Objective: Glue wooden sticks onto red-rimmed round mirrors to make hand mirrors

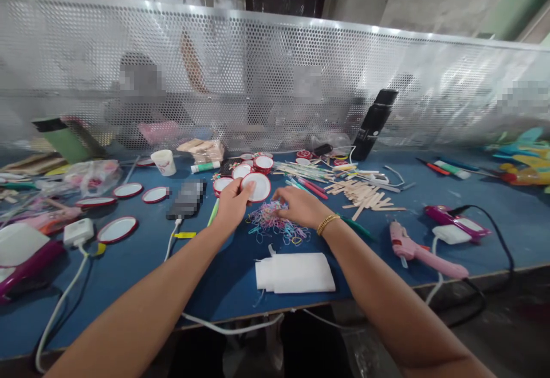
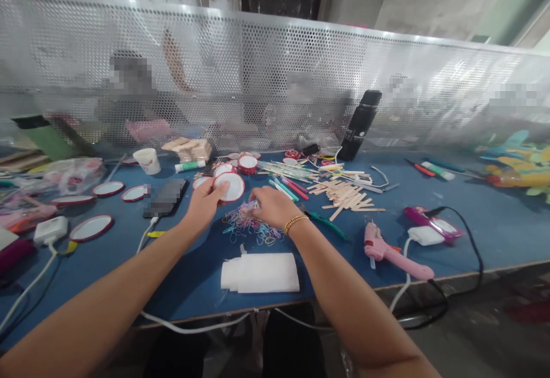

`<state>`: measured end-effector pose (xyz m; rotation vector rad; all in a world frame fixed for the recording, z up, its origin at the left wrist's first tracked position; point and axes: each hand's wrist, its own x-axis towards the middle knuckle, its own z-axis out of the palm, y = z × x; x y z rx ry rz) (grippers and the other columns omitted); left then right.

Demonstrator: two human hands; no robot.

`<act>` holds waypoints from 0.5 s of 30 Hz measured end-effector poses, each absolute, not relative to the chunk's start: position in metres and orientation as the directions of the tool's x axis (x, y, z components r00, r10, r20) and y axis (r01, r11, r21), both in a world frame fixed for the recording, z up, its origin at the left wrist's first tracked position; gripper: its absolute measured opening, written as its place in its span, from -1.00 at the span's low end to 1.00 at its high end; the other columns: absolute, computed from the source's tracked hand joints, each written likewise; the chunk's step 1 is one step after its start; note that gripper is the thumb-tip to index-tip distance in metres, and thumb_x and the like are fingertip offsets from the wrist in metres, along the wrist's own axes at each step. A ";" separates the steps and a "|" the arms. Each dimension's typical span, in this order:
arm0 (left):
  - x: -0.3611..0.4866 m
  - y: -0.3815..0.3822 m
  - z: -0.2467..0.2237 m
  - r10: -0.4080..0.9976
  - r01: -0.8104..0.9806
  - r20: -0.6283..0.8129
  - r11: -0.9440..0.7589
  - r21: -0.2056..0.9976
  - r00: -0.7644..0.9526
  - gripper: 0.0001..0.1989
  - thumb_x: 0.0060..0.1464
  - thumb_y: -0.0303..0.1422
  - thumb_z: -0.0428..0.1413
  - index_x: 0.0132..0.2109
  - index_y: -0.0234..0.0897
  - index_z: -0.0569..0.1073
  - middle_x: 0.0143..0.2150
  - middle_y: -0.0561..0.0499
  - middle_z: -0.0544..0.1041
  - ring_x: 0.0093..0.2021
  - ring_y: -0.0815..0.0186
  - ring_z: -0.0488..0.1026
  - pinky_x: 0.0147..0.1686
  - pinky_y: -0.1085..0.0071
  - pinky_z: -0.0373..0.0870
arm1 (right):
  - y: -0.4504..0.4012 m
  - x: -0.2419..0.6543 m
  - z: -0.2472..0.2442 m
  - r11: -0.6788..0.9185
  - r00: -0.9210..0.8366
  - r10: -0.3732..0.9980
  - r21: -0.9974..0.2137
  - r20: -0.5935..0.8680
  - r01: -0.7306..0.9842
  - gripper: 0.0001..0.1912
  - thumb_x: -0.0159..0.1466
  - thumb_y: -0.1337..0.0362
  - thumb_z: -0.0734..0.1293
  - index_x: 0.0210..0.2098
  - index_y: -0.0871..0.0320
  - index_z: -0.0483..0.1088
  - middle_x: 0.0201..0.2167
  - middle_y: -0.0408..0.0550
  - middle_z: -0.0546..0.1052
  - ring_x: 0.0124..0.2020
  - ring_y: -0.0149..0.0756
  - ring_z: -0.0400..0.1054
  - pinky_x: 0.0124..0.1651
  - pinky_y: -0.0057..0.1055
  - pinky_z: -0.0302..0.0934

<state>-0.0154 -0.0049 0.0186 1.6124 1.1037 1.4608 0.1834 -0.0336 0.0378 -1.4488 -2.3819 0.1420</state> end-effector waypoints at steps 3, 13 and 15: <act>-0.017 -0.003 0.019 0.906 0.141 0.423 -0.417 0.898 -0.016 -0.72 0.09 -0.17 0.15 -0.43 -0.28 0.38 -0.55 0.09 0.35 -0.58 0.45 0.26 -0.58 0.50 0.20 | -0.036 0.185 0.042 0.508 -0.416 0.849 -0.281 0.326 0.815 -0.70 0.24 0.17 0.39 -0.06 0.12 0.45 -0.20 -0.04 0.49 -0.17 -0.27 0.36 -0.07 -0.38 0.17; -0.019 -0.003 0.021 0.895 0.124 0.443 -0.435 0.892 -0.043 -0.74 0.10 -0.16 0.14 -0.38 -0.26 0.41 -0.52 0.09 0.36 -0.58 0.44 0.27 -0.59 0.50 0.22 | -0.039 0.148 0.024 0.789 -0.780 0.601 -0.282 0.172 0.546 -0.72 0.21 0.18 0.43 -0.07 -0.10 0.55 0.10 -0.11 0.50 0.17 -0.22 0.27 0.22 -0.24 0.02; -0.019 -0.003 0.020 0.898 0.113 0.438 -0.431 0.895 -0.044 -0.73 0.09 -0.15 0.15 -0.39 -0.27 0.40 -0.53 0.09 0.35 -0.59 0.45 0.26 -0.59 0.50 0.21 | -0.034 0.158 0.025 0.736 -0.722 0.671 -0.275 0.169 0.619 -0.78 0.22 0.24 0.41 -0.13 -0.08 0.58 0.02 -0.13 0.55 0.11 -0.23 0.34 0.18 -0.26 0.07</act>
